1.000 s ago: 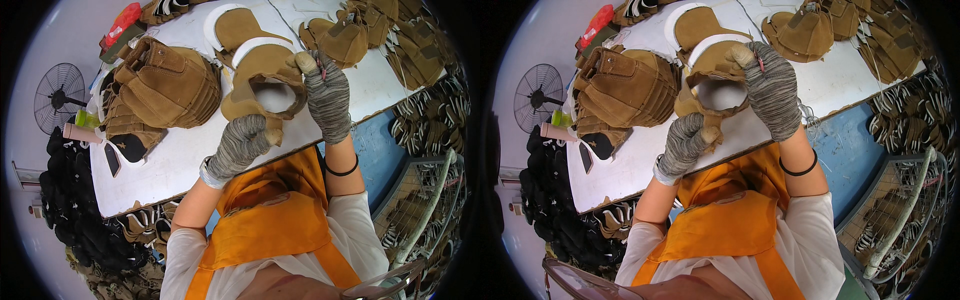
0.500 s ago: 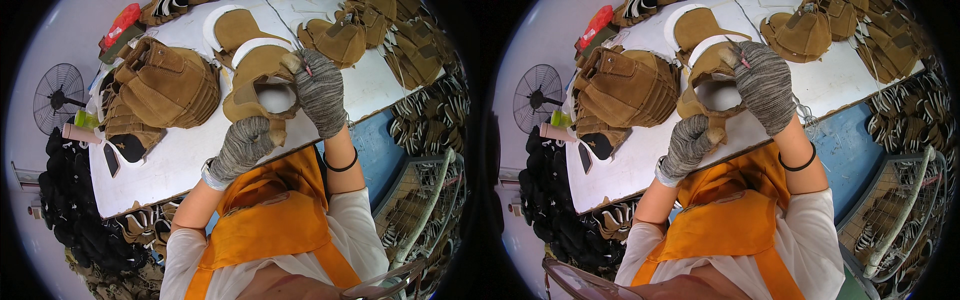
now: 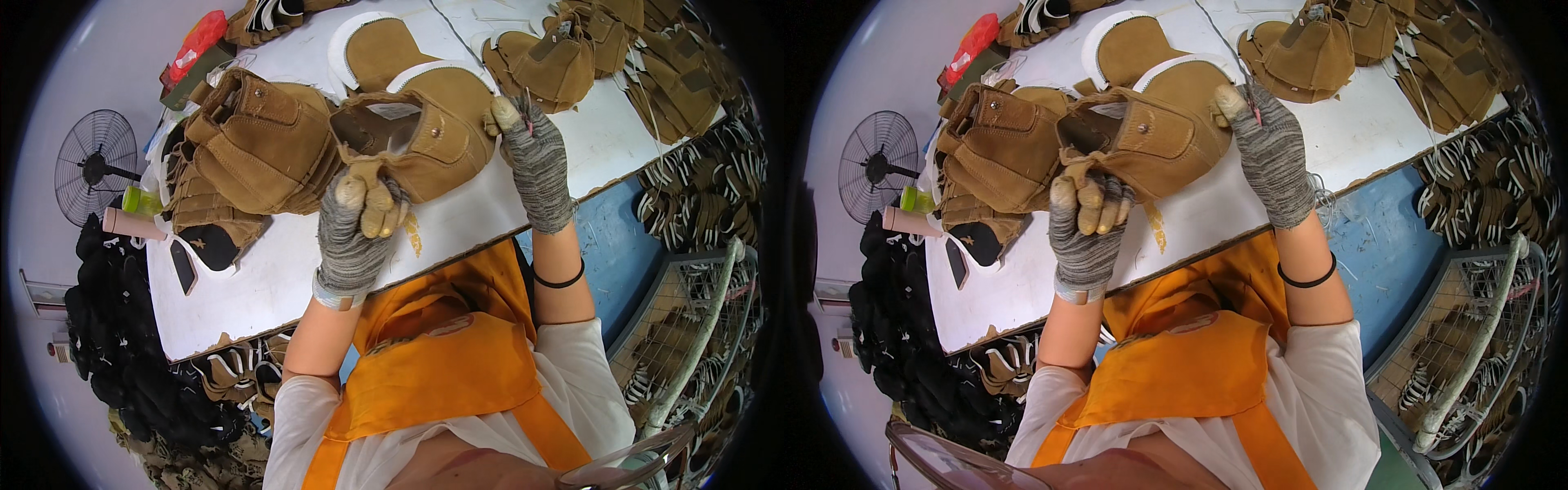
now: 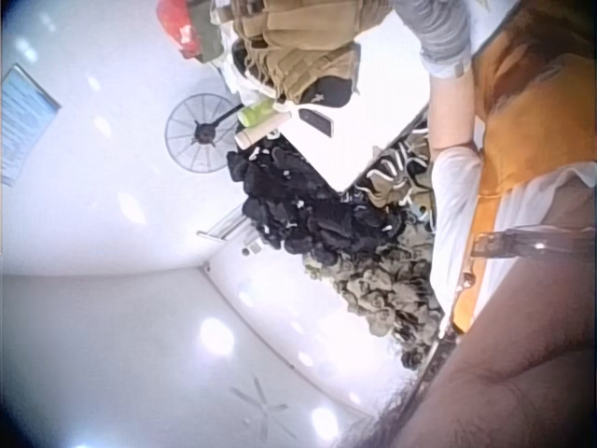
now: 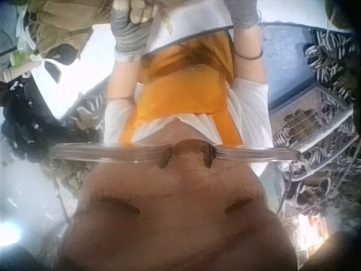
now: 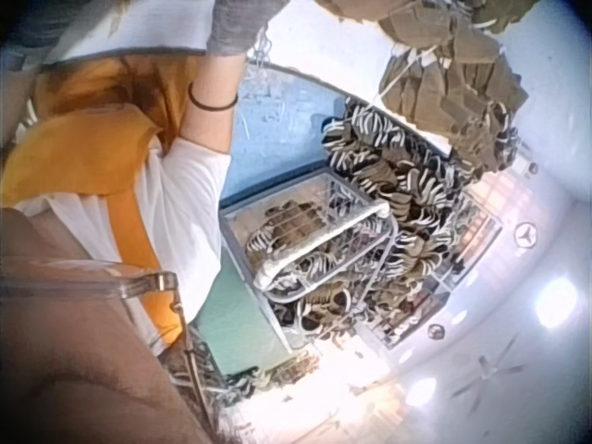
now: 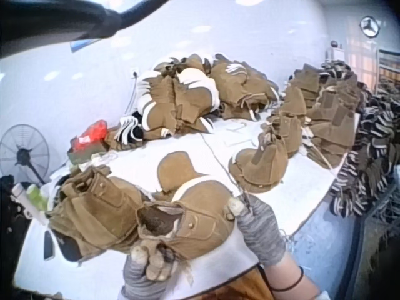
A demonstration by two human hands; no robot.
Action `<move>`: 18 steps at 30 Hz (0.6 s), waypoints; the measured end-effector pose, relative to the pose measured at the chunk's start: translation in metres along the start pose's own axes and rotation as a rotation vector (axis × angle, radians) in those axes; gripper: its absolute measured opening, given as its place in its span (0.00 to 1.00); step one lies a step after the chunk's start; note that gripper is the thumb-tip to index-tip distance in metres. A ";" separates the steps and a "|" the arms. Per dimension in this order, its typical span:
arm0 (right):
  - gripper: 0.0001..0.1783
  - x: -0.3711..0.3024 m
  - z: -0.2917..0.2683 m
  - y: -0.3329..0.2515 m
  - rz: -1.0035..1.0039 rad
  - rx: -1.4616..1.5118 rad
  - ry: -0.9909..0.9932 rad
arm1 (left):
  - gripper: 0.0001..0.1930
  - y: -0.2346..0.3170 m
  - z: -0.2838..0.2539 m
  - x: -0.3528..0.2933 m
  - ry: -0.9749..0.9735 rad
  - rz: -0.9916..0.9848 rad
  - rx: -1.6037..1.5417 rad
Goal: The person uses snips to trim excess threads and material from several brown boot uppers, handling them one by one at a workbench.
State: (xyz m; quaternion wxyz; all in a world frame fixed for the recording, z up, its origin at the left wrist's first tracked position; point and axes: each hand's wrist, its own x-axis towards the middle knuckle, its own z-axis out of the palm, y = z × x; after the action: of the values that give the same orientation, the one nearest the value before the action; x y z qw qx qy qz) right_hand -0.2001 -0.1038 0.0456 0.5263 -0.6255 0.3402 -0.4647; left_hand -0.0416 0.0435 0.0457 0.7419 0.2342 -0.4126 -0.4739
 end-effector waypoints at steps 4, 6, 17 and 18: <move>0.20 -0.003 -0.001 0.009 0.037 0.102 0.008 | 0.16 0.005 0.007 -0.002 0.086 -0.050 0.117; 0.19 -0.008 0.000 0.001 0.039 0.064 -0.003 | 0.18 0.004 0.005 -0.008 0.131 -0.146 0.184; 0.14 -0.022 0.016 -0.022 -0.497 -0.418 -0.131 | 0.19 -0.003 0.016 -0.020 -0.012 -0.311 0.719; 0.13 -0.021 0.016 -0.016 -0.545 -0.460 -0.093 | 0.19 -0.004 0.017 -0.020 -0.045 -0.266 0.781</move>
State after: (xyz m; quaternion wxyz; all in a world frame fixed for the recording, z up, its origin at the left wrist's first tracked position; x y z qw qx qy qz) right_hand -0.1934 -0.0755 0.0560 0.2432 -0.8158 0.2323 -0.4704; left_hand -0.0616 0.0603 0.0447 0.5204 0.5391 -0.5435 -0.3782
